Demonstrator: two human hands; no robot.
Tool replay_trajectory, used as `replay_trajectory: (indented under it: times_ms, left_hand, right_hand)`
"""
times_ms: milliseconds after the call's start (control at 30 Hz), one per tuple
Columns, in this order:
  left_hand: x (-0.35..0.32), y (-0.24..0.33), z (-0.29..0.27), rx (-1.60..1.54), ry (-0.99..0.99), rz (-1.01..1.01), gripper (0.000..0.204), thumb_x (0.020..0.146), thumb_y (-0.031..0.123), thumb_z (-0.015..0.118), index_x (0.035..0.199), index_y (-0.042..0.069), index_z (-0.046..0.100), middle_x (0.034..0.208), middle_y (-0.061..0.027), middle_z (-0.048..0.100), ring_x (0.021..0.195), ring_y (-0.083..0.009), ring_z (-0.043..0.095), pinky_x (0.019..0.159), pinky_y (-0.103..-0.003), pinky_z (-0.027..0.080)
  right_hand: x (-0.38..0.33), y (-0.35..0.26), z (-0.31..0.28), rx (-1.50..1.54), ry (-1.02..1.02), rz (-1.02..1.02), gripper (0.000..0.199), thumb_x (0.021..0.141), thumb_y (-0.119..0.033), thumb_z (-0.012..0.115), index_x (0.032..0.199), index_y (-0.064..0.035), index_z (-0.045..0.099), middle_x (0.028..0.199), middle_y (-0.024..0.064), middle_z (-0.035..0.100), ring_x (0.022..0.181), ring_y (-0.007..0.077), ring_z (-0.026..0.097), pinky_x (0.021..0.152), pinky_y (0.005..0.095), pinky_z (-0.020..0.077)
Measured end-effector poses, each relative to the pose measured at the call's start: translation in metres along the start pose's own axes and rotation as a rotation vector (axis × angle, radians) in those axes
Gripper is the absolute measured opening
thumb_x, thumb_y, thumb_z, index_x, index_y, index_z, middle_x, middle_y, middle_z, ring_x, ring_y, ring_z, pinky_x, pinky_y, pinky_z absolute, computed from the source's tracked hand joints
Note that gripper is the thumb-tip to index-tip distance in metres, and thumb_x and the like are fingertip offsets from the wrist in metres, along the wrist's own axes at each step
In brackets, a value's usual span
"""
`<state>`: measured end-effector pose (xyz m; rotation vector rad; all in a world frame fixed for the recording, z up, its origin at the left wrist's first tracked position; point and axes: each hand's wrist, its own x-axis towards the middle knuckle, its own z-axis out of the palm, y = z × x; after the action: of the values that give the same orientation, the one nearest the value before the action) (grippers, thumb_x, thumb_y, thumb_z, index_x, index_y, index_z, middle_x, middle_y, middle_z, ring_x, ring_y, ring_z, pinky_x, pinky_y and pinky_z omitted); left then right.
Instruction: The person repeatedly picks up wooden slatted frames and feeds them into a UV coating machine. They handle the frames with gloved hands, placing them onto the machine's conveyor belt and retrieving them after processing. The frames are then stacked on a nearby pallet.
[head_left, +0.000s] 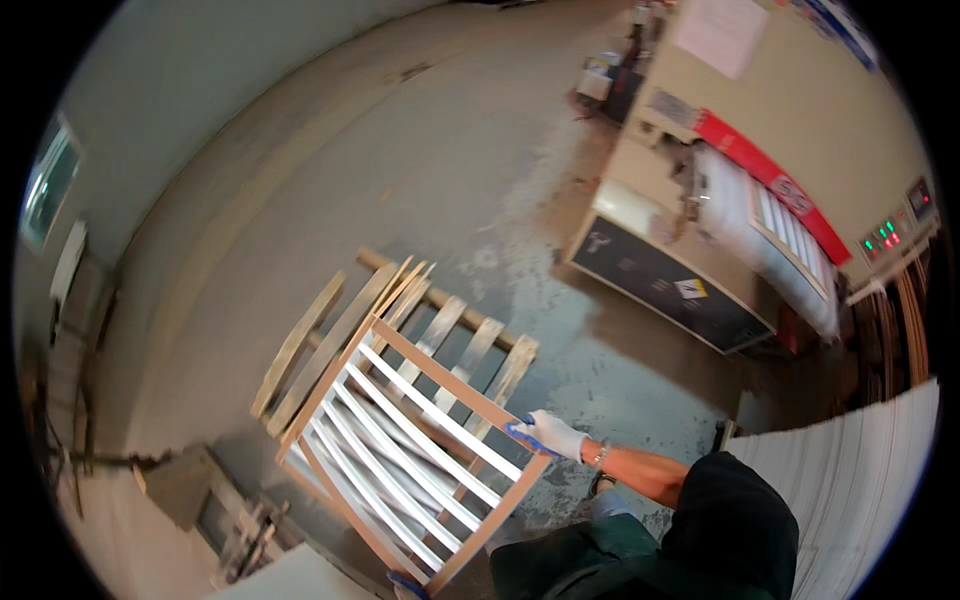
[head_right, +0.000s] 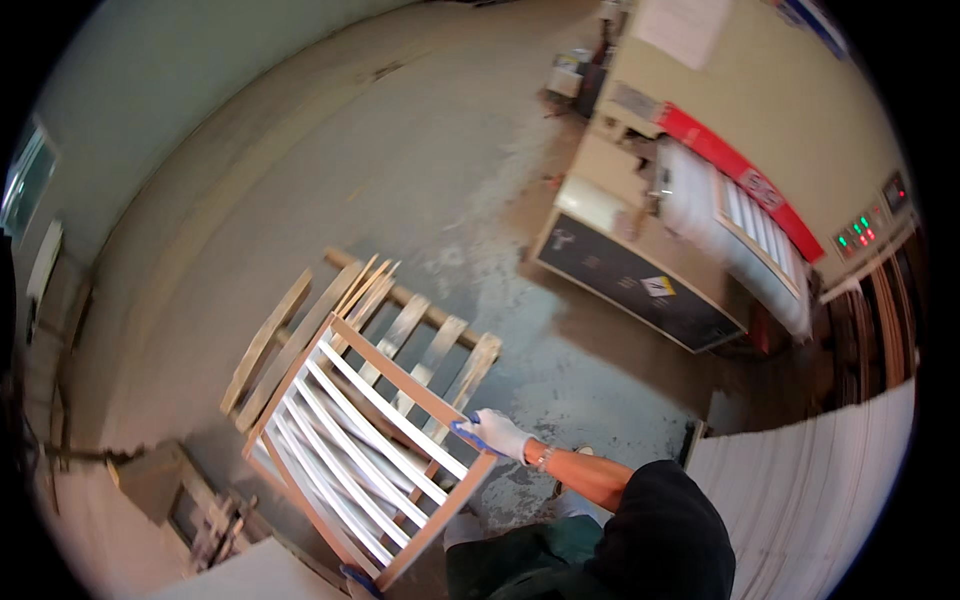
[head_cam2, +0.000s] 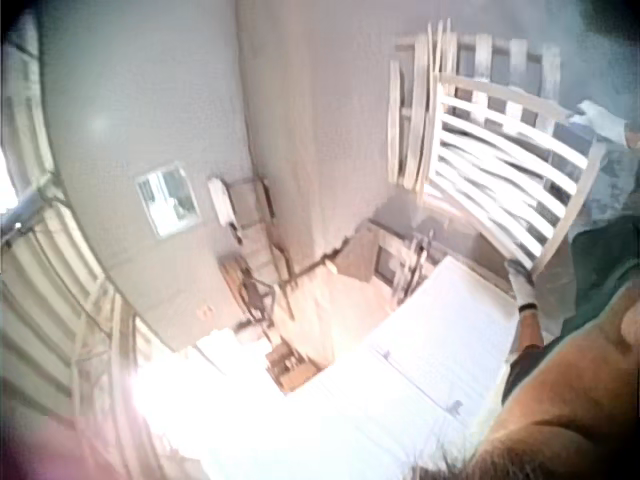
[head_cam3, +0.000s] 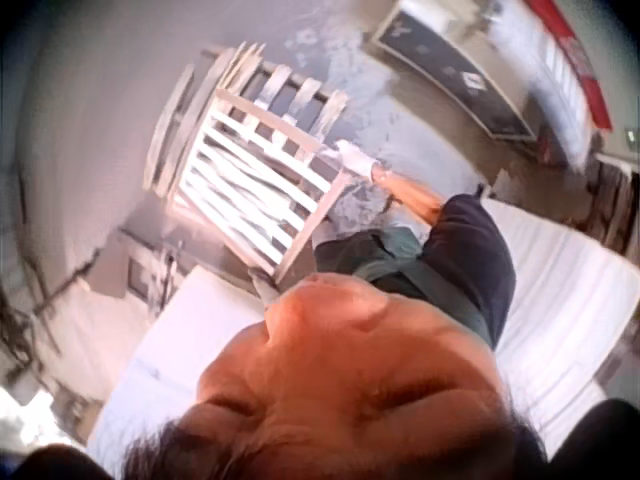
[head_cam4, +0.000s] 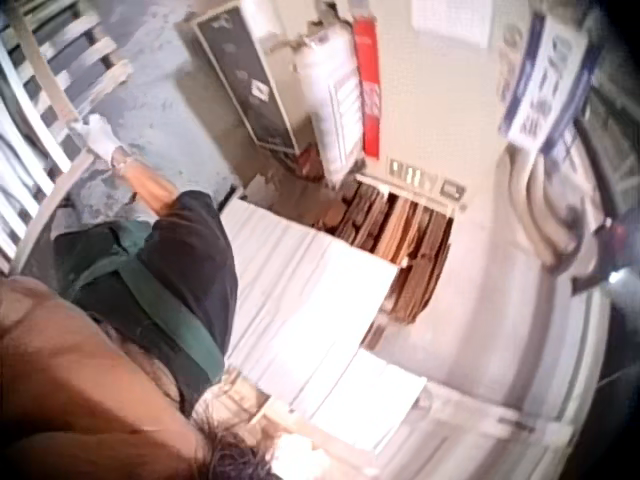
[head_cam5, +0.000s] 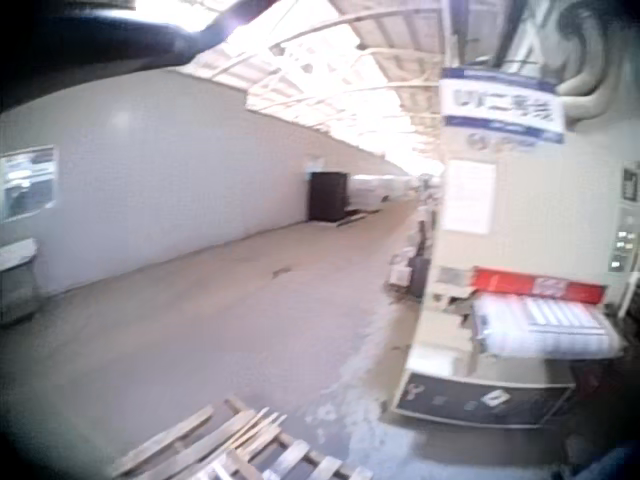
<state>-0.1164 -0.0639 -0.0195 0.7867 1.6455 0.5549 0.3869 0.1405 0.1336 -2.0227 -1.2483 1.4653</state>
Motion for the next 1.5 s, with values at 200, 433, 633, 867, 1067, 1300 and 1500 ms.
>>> replay_trajectory:
  times_ms: [200, 433, 633, 867, 1067, 1300, 1500]
  left_hand:
    - [-0.037, 0.144, 0.118, -0.078, -0.086, 0.053, 0.062, 0.107, 0.046, 0.034, 0.149, 0.000, 0.032, 0.146, -0.0188, 0.041, 0.129, -0.0302, 0.045, 0.106, -0.041, 0.038]
    - [-0.120, 0.319, 0.300, 0.286, -0.247, 0.449, 0.053, 0.105, 0.032, 0.045, 0.142, -0.004, 0.041, 0.126, -0.0264, 0.057, 0.110, -0.0379, 0.060, 0.092, -0.044, 0.050]
    - [-0.148, 0.399, 0.461, 0.701, -0.410, 0.922, 0.041, 0.101, 0.021, 0.055, 0.134, -0.002, 0.050, 0.099, -0.0243, 0.062, 0.088, -0.0388, 0.061, 0.077, -0.044, 0.052]
    - [-0.162, 0.429, 0.606, 1.060, -0.435, 1.403, 0.047, 0.096, 0.028, 0.062, 0.129, -0.004, 0.053, 0.107, -0.0275, 0.065, 0.098, -0.0432, 0.062, 0.084, -0.049, 0.052]
    - [-0.194, 0.457, 0.664, 0.889, -0.551, 0.822, 0.053, 0.097, 0.040, 0.058, 0.118, -0.009, 0.057, 0.096, -0.0285, 0.069, 0.088, -0.0442, 0.066, 0.082, -0.046, 0.054]
    - [-0.144, 0.460, 0.685, 0.889, -0.478, 1.129, 0.072, 0.105, 0.053, 0.031, 0.099, -0.009, 0.068, 0.089, -0.0216, 0.071, 0.083, -0.0329, 0.071, 0.075, -0.042, 0.055]
    - [-0.182, 0.482, 0.689, 0.746, -0.852, 0.405, 0.077, 0.102, 0.062, 0.033, 0.100, -0.004, 0.071, 0.084, -0.0160, 0.073, 0.066, -0.0216, 0.066, 0.062, -0.034, 0.051]
  right_hand:
    - [-0.188, 0.071, -0.138, 0.423, 0.296, 0.026, 0.038, 0.093, -0.038, 0.063, 0.083, -0.0023, 0.065, 0.066, 0.0015, 0.060, 0.059, 0.0116, 0.057, 0.054, 0.0295, 0.0449]
    - [-0.361, 0.179, -0.250, 0.500, 0.885, 0.042, 0.032, 0.093, -0.026, 0.064, 0.082, 0.0032, 0.062, 0.066, 0.0074, 0.056, 0.061, 0.0120, 0.046, 0.058, 0.0326, 0.0434]
    - [-0.439, 0.272, -0.303, 0.772, 1.176, -0.002, 0.033, 0.096, -0.028, 0.063, 0.076, -0.0009, 0.061, 0.067, -0.0029, 0.051, 0.064, 0.0074, 0.041, 0.057, 0.0285, 0.0378]
    - [-0.476, 0.365, -0.335, 1.123, 1.270, -0.035, 0.031, 0.095, -0.036, 0.067, 0.086, -0.0068, 0.068, 0.073, -0.0008, 0.059, 0.061, 0.0107, 0.056, 0.053, 0.0299, 0.0491]
    - [-0.468, 0.384, -0.371, 0.949, 1.358, -0.029, 0.035, 0.095, -0.038, 0.067, 0.092, -0.0039, 0.068, 0.078, 0.0017, 0.061, 0.062, 0.0131, 0.059, 0.057, 0.0327, 0.0548]
    - [-0.443, 0.392, -0.431, 0.971, 1.173, -0.063, 0.040, 0.095, -0.043, 0.066, 0.084, -0.0042, 0.065, 0.071, 0.0033, 0.061, 0.061, 0.0137, 0.060, 0.058, 0.0307, 0.0494]
    - [-0.442, 0.416, -0.450, 1.052, 1.151, -0.008, 0.042, 0.095, -0.045, 0.065, 0.085, -0.0051, 0.066, 0.071, 0.0053, 0.064, 0.061, 0.0154, 0.062, 0.058, 0.0306, 0.0497]
